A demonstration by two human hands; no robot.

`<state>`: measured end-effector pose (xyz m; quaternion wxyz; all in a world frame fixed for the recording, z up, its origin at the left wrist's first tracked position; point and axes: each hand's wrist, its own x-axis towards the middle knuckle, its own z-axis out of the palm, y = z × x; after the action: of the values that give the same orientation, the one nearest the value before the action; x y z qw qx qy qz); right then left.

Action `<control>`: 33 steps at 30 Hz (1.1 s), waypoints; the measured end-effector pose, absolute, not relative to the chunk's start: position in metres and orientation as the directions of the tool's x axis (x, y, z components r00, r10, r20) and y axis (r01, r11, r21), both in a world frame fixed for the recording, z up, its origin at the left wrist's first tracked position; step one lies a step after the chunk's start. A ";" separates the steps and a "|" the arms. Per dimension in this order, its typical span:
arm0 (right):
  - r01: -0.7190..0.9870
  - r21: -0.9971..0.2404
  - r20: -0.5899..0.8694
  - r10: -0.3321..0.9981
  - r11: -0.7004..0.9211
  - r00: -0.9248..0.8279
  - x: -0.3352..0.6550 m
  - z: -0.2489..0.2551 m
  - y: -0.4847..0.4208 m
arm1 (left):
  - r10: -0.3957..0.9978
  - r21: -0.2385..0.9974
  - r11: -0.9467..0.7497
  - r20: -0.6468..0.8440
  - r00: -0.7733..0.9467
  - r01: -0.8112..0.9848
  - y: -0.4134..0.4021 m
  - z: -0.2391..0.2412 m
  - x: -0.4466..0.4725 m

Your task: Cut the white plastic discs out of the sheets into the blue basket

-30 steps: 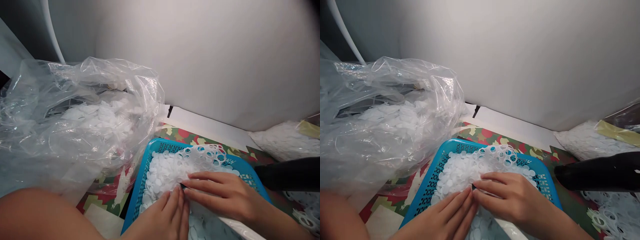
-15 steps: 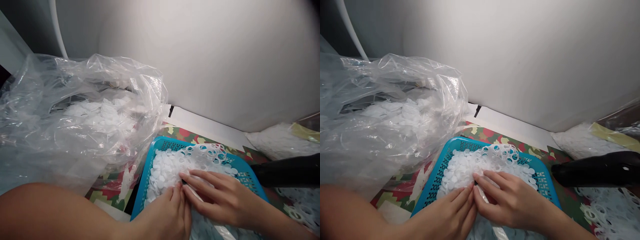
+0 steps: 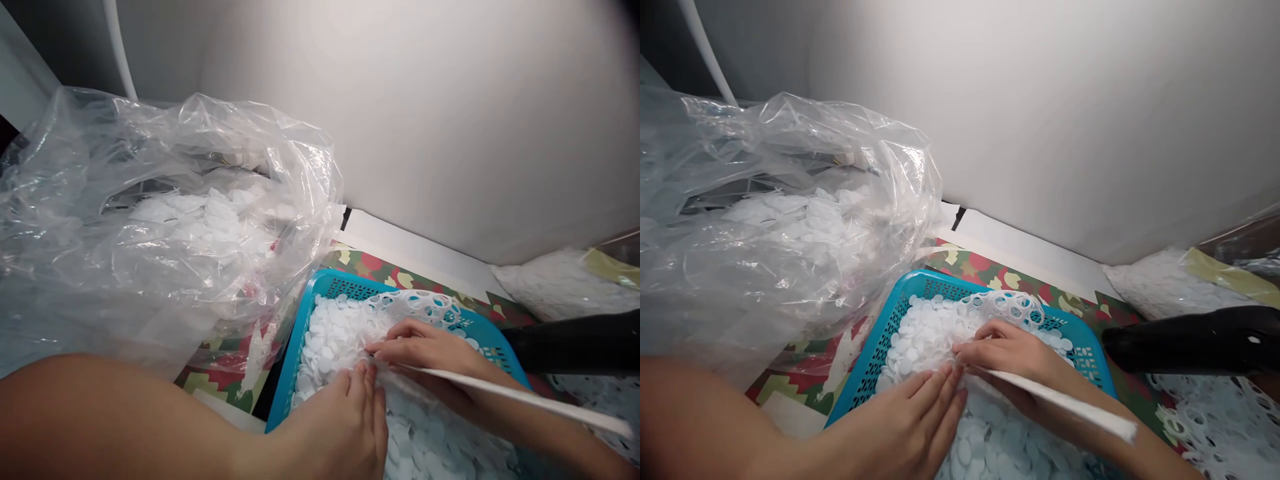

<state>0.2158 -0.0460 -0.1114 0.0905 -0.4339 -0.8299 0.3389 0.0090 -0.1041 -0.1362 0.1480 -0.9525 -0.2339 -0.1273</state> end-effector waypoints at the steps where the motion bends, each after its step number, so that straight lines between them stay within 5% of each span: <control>1: 0.647 -0.656 -0.170 0.758 0.389 -0.629 0.215 -0.105 -0.045 | 0.409 -0.219 -0.844 0.324 0.853 0.489 -0.104 -0.137 0.010; 5: 0.531 -0.640 -0.116 0.613 0.555 -0.781 0.214 -0.083 -0.037 | 0.412 -0.226 -0.837 0.339 0.846 0.498 -0.105 -0.138 0.010; 15: 0.515 -0.604 -0.064 0.608 0.608 -0.792 0.217 -0.086 -0.033 | 0.424 -0.175 -0.858 0.287 0.859 0.483 -0.106 -0.134 0.008; 20: 0.418 -0.578 -0.038 0.488 0.701 -0.872 0.218 -0.086 -0.031 | 0.418 -0.193 -0.851 0.313 0.853 0.488 -0.106 -0.135 0.010; 28: 0.380 -0.274 0.118 0.423 0.884 -0.899 0.217 -0.090 -0.036 | 0.414 -0.229 -0.842 0.304 0.858 0.488 -0.107 -0.133 0.009; 33: 0.230 0.167 0.149 0.207 0.959 -0.967 0.208 -0.087 -0.047 | 0.440 -0.187 -0.847 0.277 0.854 0.497 -0.106 -0.130 0.011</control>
<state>0.2085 -0.0475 -0.0872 0.0652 -0.1106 -0.9875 -0.0918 0.0113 -0.1063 -0.1303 0.1269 -0.9545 -0.2455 -0.1122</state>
